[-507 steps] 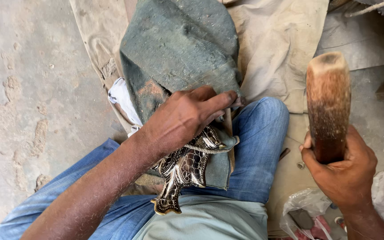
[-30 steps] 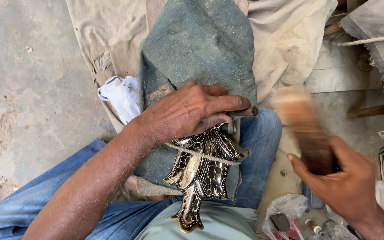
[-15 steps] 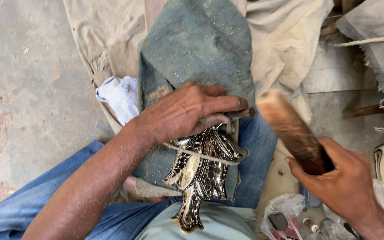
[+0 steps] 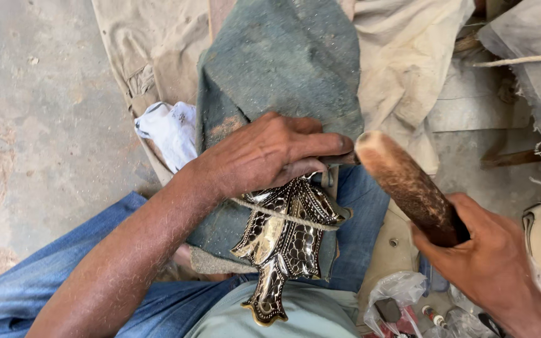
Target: The person sits on the floor and uses a wooden mallet and metal punch to emboss a decorative pattern into a brass-colored metal piece. The metal piece is secured with a rope on a cushioned support. The person repeatedly strikes the punch to create a textured surface.
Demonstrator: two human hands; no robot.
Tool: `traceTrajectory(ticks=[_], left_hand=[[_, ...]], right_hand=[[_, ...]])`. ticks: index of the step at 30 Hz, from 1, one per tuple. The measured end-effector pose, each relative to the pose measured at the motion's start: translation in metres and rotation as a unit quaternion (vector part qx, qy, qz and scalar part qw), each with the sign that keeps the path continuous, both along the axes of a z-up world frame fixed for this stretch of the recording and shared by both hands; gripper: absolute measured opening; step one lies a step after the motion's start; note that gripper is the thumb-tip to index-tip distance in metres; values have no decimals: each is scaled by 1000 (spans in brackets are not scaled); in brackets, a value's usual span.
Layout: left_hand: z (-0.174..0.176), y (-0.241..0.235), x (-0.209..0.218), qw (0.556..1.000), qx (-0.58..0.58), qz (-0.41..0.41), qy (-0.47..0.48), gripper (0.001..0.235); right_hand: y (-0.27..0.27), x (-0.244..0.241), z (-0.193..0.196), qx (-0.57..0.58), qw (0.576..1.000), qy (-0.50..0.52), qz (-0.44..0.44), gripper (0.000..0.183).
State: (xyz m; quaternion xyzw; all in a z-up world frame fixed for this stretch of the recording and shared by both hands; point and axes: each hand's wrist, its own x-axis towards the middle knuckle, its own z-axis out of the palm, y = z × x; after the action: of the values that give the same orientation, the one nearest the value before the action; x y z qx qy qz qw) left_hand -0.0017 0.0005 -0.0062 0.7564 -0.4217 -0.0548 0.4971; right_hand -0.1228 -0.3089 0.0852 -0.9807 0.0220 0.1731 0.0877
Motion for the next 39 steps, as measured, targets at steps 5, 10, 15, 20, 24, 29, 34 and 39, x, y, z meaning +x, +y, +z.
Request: traceTrajectory(ticks=[5,10,15,20,24,29,34,39], left_hand=[[-6,7,-9,1000,-10,-6,14,36],[3,3,-1,1000,0,-2,8,36],[6,9,-4,1000,-17,-3,-23,30],[3,-3,-10,999,-24,21,-12,32],[7,-17,-8,1000,10,1,16,36],[12,-20,-4,996,83,-8,11,41],[19,-24,-8,995,97,11,26,41],[17,-19,-10,992,123,4,33,40]], right_hand=[[3,7,0,128,986,-104,-25,35],[15,4,5,149,977,-153,-28,44],[14,-1,-1,64,995,-55,-58,36],[-6,-5,-35,347,925,-24,-151,28],[-23,-26,-48,475,849,30,-229,50],[-21,-41,-39,541,826,-45,-149,53],[-15,-28,-27,353,924,-7,-149,44],[-22,-22,-20,231,966,4,-115,37]])
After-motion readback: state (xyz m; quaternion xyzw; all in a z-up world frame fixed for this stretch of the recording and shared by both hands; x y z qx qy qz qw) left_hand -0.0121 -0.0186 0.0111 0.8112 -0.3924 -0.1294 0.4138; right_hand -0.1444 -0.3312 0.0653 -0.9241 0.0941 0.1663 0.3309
